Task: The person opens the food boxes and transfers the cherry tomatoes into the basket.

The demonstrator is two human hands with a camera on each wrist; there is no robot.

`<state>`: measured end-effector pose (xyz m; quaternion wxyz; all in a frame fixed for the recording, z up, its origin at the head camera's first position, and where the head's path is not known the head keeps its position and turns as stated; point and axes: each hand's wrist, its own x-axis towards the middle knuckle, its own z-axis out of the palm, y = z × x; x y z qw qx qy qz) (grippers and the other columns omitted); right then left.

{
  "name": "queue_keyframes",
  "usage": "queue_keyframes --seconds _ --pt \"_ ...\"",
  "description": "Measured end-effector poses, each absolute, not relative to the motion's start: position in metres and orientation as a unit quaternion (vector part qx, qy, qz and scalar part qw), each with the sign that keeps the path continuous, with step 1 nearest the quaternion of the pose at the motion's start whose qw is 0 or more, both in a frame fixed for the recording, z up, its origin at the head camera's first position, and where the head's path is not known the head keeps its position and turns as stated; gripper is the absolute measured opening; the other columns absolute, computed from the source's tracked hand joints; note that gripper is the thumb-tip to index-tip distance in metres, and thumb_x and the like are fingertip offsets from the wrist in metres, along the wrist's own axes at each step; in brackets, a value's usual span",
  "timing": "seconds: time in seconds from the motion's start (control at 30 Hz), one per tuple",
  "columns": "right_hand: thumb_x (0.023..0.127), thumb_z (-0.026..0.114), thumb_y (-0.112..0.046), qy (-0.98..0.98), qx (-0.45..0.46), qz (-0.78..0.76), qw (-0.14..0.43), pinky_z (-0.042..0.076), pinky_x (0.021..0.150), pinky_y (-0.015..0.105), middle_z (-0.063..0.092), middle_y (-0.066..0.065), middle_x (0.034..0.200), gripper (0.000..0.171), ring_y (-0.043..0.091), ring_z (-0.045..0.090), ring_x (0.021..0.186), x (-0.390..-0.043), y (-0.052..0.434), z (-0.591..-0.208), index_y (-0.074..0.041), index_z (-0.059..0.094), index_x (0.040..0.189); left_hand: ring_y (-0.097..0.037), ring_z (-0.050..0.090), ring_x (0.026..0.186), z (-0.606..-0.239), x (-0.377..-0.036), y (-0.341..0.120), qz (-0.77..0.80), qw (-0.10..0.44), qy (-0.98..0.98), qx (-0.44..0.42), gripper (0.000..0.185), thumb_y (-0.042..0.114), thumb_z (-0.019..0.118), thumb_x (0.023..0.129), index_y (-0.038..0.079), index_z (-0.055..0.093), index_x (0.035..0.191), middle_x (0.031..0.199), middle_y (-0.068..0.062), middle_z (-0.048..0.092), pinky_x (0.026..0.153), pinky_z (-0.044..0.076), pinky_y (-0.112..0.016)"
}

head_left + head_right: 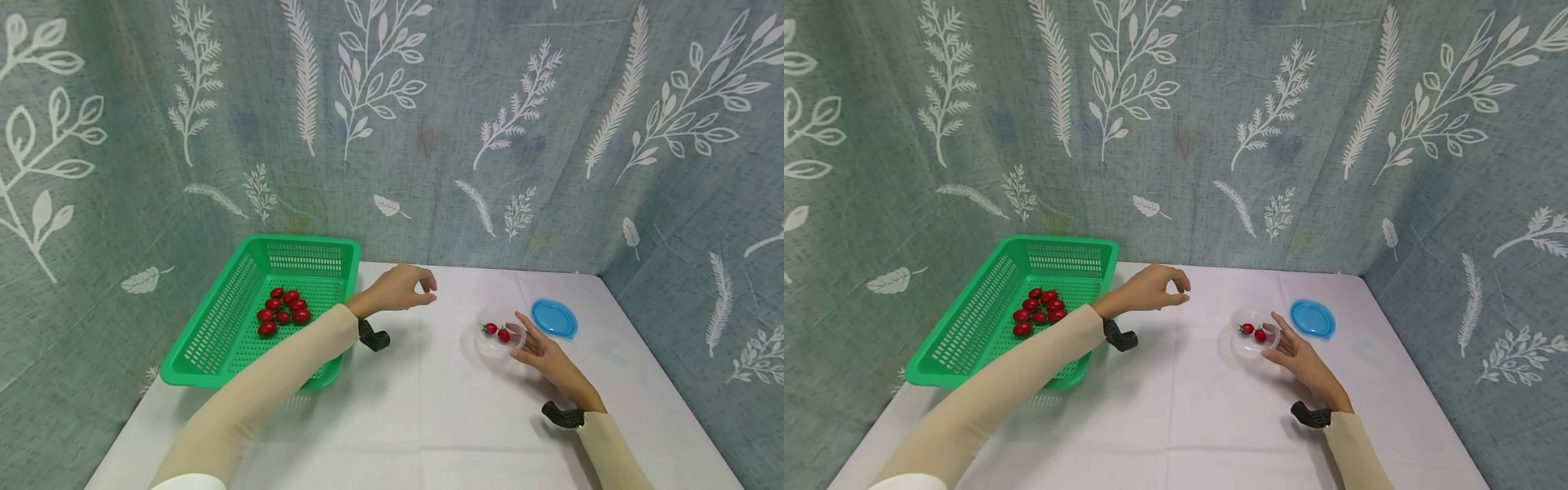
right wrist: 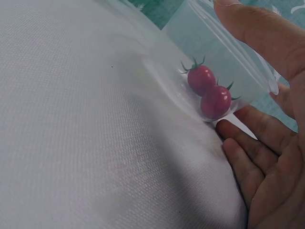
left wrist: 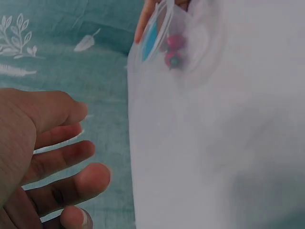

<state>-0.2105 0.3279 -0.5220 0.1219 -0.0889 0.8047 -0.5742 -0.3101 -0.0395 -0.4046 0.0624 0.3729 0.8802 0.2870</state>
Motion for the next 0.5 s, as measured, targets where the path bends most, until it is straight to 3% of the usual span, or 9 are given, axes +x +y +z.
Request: queue_keyframes --seconds 0.3,0.5 --pt "0.101 0.069 -0.025 0.8 -0.082 -0.58 0.129 0.025 0.115 0.061 0.022 0.014 0.169 0.089 0.043 0.018 0.153 -0.213 0.328 -0.523 -0.027 0.01 0.167 -0.022 0.072 0.065 -0.415 -0.307 0.008 0.321 0.11 0.85 0.402 0.018 0.026 0.07 0.1 0.014 0.071 0.114 0.11 0.001 0.071 0.058 0.056 -0.027" --pt "0.101 0.069 -0.026 0.799 -0.076 -0.581 0.133 0.026 0.115 0.062 0.022 0.015 0.168 0.089 0.043 0.018 0.153 -0.215 0.328 -0.524 -0.025 0.009 0.167 -0.021 0.071 0.065 -0.422 -0.303 0.038 0.33 0.127 0.843 0.406 0.018 0.024 0.07 0.1 0.014 0.071 0.115 0.112 0.002 0.07 0.057 0.056 -0.025"
